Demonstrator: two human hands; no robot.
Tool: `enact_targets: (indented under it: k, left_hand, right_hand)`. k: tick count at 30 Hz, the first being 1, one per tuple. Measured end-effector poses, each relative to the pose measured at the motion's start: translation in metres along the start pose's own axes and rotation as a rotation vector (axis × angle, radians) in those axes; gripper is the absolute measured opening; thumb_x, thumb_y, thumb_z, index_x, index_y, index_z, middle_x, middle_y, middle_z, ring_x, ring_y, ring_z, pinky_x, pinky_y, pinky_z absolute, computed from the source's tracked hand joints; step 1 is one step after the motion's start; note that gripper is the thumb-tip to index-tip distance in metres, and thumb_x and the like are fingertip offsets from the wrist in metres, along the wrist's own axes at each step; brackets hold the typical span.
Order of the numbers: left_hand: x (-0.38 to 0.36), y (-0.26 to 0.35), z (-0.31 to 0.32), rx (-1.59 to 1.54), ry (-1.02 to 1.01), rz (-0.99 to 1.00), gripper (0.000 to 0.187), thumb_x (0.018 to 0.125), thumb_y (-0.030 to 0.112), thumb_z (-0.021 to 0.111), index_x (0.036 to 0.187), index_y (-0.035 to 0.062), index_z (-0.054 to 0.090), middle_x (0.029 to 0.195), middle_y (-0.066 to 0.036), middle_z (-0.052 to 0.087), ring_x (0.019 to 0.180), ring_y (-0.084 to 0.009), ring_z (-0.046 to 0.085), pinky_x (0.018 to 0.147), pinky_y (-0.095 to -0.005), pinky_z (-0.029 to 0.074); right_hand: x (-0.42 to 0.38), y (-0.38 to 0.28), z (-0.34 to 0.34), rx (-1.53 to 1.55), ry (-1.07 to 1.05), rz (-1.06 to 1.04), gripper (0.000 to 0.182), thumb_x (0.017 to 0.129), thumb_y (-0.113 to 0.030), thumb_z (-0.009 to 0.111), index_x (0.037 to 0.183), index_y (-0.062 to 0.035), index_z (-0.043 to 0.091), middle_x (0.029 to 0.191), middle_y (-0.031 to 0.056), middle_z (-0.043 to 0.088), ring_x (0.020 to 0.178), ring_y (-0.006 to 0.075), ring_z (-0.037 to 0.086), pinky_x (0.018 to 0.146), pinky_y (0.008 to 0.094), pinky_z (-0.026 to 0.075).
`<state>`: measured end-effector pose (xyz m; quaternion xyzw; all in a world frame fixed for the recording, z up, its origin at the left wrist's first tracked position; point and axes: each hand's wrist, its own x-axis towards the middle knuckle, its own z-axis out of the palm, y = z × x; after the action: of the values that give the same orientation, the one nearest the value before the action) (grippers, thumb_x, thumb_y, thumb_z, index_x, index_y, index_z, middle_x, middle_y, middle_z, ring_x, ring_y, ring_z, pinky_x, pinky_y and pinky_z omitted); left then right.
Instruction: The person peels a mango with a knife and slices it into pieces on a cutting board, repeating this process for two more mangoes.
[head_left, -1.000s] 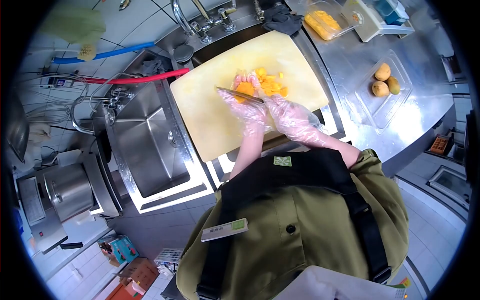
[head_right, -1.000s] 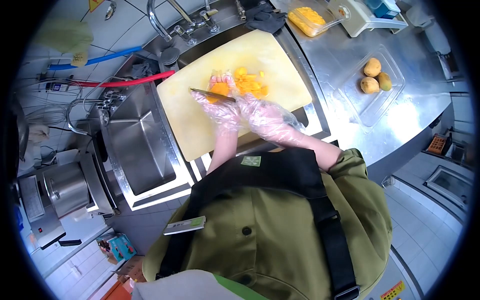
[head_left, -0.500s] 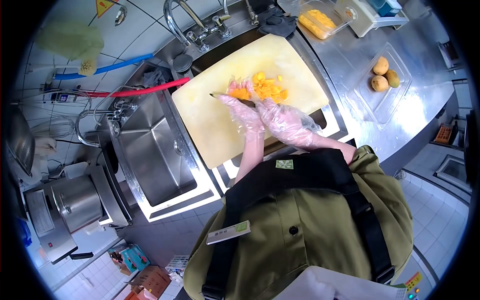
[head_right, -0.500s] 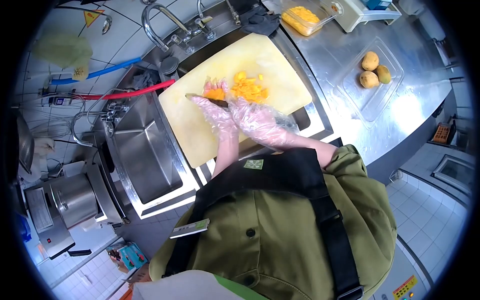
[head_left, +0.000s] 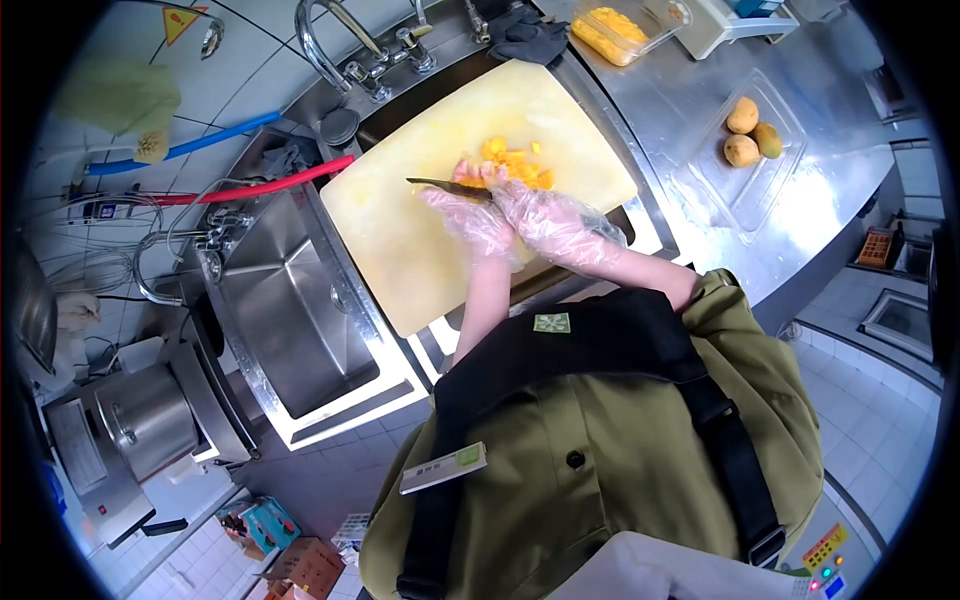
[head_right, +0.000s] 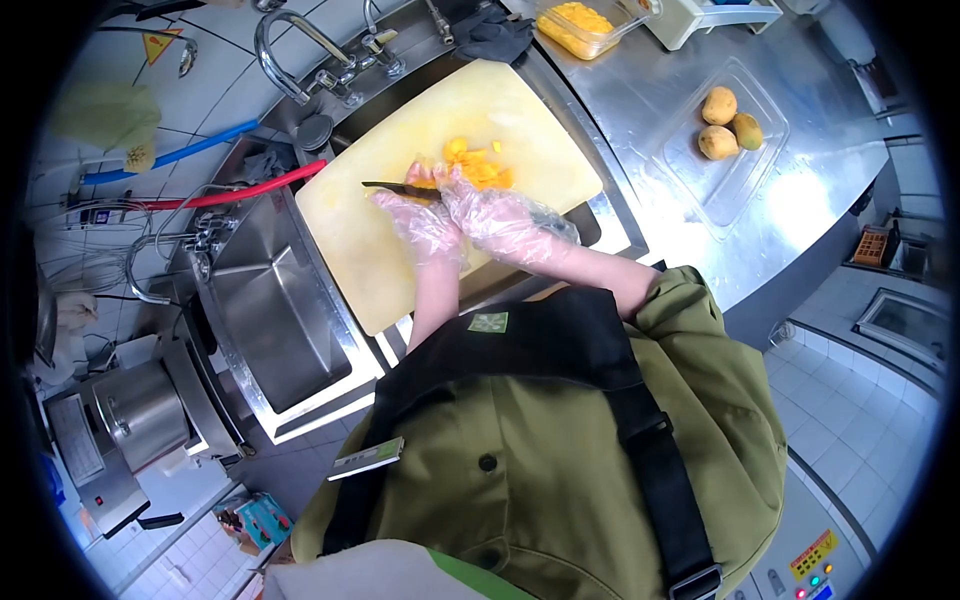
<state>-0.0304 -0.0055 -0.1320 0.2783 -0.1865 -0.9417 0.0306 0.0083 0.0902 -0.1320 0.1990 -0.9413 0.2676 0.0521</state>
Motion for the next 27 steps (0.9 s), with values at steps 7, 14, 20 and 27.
enact_targets:
  k: [7, 14, 20, 27]
  left_hand:
    - [0.020, 0.002, -0.013, -0.027, -0.107, 0.047, 0.058, 0.082, 0.065, 0.030, 0.083, 0.0091, 0.046, 0.072, -0.005, 0.045, 0.068, -0.0168, 0.044, 0.073, -0.0294, 0.042]
    - [0.023, -0.004, -0.026, -0.076, 0.007, -0.034, 0.042, 0.089, 0.047, 0.033, 0.086, 0.0077, 0.048, 0.078, -0.006, 0.049, 0.074, -0.0192, 0.048, 0.076, -0.0329, 0.045]
    - [0.028, -0.011, -0.044, 0.020, 0.047, -0.162, 0.031, 0.090, 0.031, 0.039, 0.107, 0.0064, 0.048, 0.100, -0.009, 0.053, 0.094, -0.0222, 0.051, 0.088, -0.0347, 0.043]
    - [0.027, -0.022, -0.040, 0.041, 0.151, -0.023, 0.031, 0.087, 0.021, 0.049, 0.113, 0.0035, 0.046, 0.111, -0.010, 0.052, 0.102, -0.0231, 0.050, 0.088, -0.0359, 0.042]
  right_hand:
    - [-0.002, -0.005, 0.000, 0.505, -0.065, 0.273, 0.032, 0.092, -0.026, 0.037, 0.110, -0.0036, 0.051, 0.099, 0.0190, 0.057, 0.088, 0.0317, 0.056, 0.073, 0.0376, 0.045]
    - [0.003, -0.022, -0.024, 0.519, -0.237, 0.461, 0.037, 0.093, -0.030, 0.035, 0.119, -0.0060, 0.045, 0.101, 0.0184, 0.055, 0.090, 0.0320, 0.054, 0.076, 0.0372, 0.042]
    - [0.009, -0.005, -0.011, 0.243, -0.139, 0.211, 0.033, 0.091, -0.025, 0.036, 0.115, -0.0050, 0.047, 0.094, 0.0194, 0.057, 0.076, 0.0343, 0.057, 0.067, 0.0409, 0.045]
    - [0.014, 0.013, 0.003, 0.042, 0.132, 0.132, 0.022, 0.088, -0.015, 0.043, 0.105, -0.0035, 0.053, 0.077, 0.0166, 0.057, 0.064, 0.0281, 0.057, 0.058, 0.0374, 0.046]
